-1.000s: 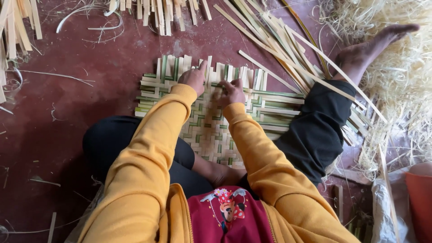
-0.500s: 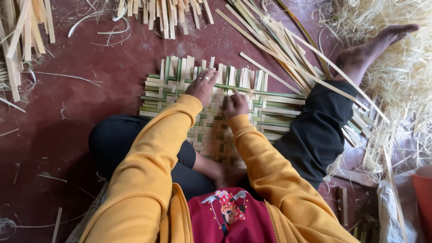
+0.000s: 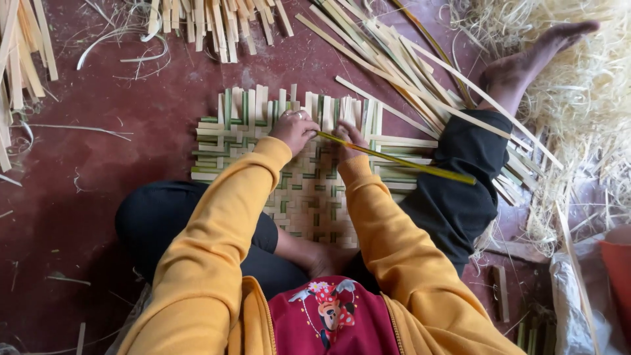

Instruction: Weaving thin bamboo strips into a patterned mat on the floor.

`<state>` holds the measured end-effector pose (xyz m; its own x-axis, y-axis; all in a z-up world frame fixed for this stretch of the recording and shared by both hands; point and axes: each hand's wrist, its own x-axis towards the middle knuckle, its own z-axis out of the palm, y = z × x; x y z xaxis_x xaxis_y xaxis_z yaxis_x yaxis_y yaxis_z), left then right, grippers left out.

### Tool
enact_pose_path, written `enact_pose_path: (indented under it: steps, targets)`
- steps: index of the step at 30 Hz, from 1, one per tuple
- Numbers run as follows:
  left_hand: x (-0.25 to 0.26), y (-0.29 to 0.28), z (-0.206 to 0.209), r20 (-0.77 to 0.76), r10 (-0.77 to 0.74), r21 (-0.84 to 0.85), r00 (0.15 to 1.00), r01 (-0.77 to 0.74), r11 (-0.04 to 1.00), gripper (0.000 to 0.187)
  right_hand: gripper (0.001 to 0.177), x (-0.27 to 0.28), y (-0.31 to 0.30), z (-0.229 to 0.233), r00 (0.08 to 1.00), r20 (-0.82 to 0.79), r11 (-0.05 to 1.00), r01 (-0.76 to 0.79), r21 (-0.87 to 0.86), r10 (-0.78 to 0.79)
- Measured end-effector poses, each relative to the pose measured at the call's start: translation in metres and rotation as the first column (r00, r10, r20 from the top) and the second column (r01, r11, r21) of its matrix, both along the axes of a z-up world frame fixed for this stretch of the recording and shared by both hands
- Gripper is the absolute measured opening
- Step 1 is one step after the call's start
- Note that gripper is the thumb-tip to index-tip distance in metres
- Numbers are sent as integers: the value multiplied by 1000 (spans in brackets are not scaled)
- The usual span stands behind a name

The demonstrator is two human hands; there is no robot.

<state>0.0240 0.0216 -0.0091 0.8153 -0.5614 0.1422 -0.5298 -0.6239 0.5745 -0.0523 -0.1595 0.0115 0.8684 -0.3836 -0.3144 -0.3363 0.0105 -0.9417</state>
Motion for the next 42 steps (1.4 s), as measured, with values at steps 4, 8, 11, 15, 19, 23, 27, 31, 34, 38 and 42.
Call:
enact_pose_path:
  steps: [4,8,11,15,19,23,27,31,34,38,42]
  targets:
    - [0,9,3,-77,-16,-33,997,14,999,15,44,58,-13,-21,950,37,870,-268,-414,310]
    - [0,12,17,-45,-16,38,999,17,999,13,37,104,-2,4,839,-356,420,-522,-743,413]
    - [3,11,9,-87,4,83,996,4,997,11,20,128,-7,-19,814,-425,304,-553,-776,396]
    - [9,10,-20,-124,10,159,992,10,987,12,12,106,-3,-21,820,-317,212,-457,-864,477]
    - [12,11,-5,-162,27,156,986,-2,988,15,24,112,-10,-16,816,-332,375,-527,-763,473]
    - [8,15,11,-135,-10,169,991,33,985,12,42,121,6,24,701,-525,376,-707,-599,483]
    - [7,19,14,-201,1,123,979,24,992,12,29,118,2,19,728,-486,432,-681,-591,483]
    - [17,26,-5,-247,12,54,969,1,999,13,19,60,14,27,817,-257,509,-534,-675,516]
    - [20,20,1,-309,85,1,947,-89,996,12,17,17,25,19,876,168,605,-163,-779,453]
    - [37,-6,0,-300,134,212,944,-71,975,8,11,2,31,20,832,282,572,-52,-818,479]
    - [52,-19,-40,-292,221,339,931,-115,934,11,29,10,32,45,896,166,702,-195,-685,412]
